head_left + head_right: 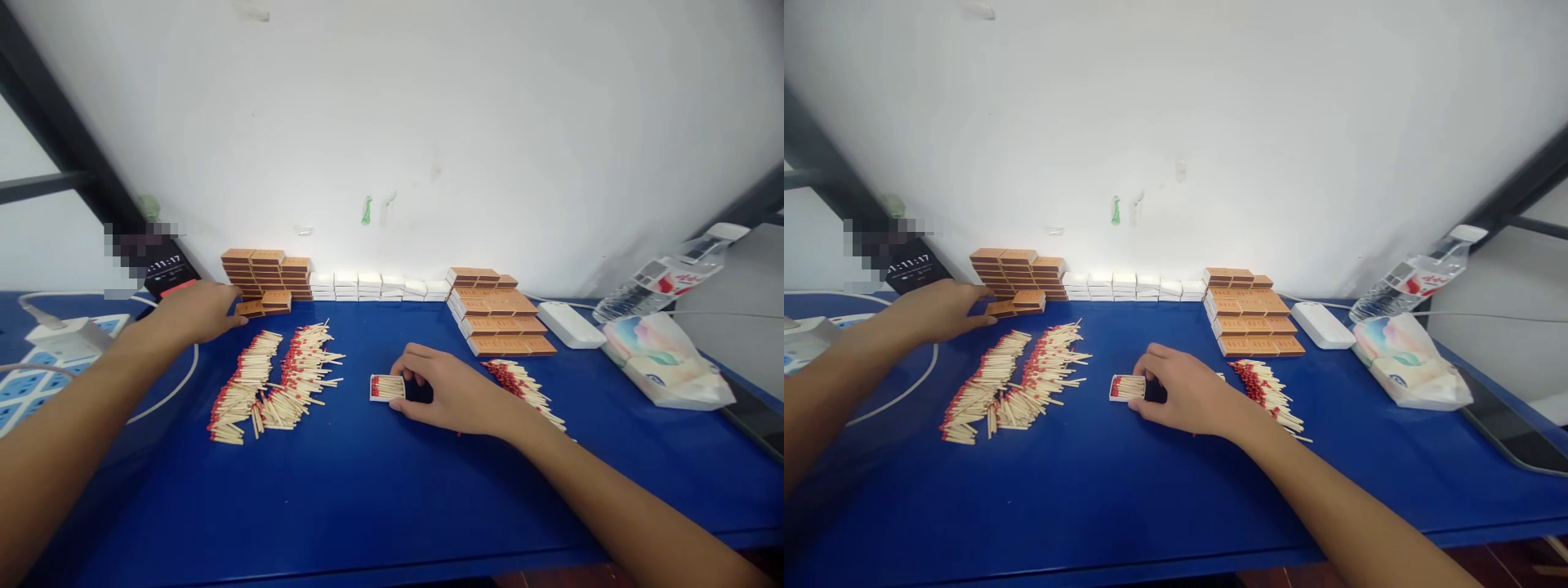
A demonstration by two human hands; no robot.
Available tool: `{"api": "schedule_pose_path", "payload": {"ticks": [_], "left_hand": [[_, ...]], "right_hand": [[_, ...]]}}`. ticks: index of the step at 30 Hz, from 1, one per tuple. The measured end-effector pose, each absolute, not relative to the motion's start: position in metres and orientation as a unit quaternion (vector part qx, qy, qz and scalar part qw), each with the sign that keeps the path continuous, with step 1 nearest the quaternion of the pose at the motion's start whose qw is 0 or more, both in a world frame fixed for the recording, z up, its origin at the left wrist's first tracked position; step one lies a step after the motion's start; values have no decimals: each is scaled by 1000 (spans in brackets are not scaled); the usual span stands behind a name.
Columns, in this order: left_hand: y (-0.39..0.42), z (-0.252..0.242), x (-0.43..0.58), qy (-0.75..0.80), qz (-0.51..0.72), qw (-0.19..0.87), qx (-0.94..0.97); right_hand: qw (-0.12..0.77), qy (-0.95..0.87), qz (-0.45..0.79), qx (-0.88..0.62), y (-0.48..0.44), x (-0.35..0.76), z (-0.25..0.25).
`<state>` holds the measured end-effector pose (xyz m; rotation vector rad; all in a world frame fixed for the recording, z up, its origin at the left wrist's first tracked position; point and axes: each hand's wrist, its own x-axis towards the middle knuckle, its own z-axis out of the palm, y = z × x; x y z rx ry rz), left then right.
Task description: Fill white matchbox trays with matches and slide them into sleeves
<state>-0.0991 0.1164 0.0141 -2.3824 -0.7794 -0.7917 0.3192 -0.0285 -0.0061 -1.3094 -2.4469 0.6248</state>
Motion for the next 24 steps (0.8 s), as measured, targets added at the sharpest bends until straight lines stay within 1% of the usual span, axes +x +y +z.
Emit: {"api": "schedule_pose_path", "payload": {"ticks": [4,7,10,13,14,16,17,18,21,24], "left_hand": [[115,1,-103,-350,-253,234,-871],[107,5,-111,-385,-246,223,-861],[89,17,-111,-415,-259,220,-844],[61,27,-87,-430,-263,209,-838],[51,29,-73,-433,-263,193,-840],[31,29,-40,-439,-288,87,-846],[23,27,-24,-420,-310,60,-851],[16,23,-9,-410,-305,37,-859],[6,7,21,-402,-329,-8,-855],[3,-8,26,-376,-344,-30,-860]], "right_hand": [[153,-854,213,-449,-29,320,-6],[166,-852,209,-450,-27,323,-6],[200,-845,197,-455,-24,326,-8],[249,-832,169,-466,-20,329,-11],[267,-826,157,-471,-19,329,-12],[299,-813,134,-481,-17,329,-14],[313,-808,123,-484,-17,328,-14],[324,-804,112,-487,-17,328,-14],[347,-797,86,-488,-19,326,-13],[350,-799,72,-484,-21,324,-12]]}}
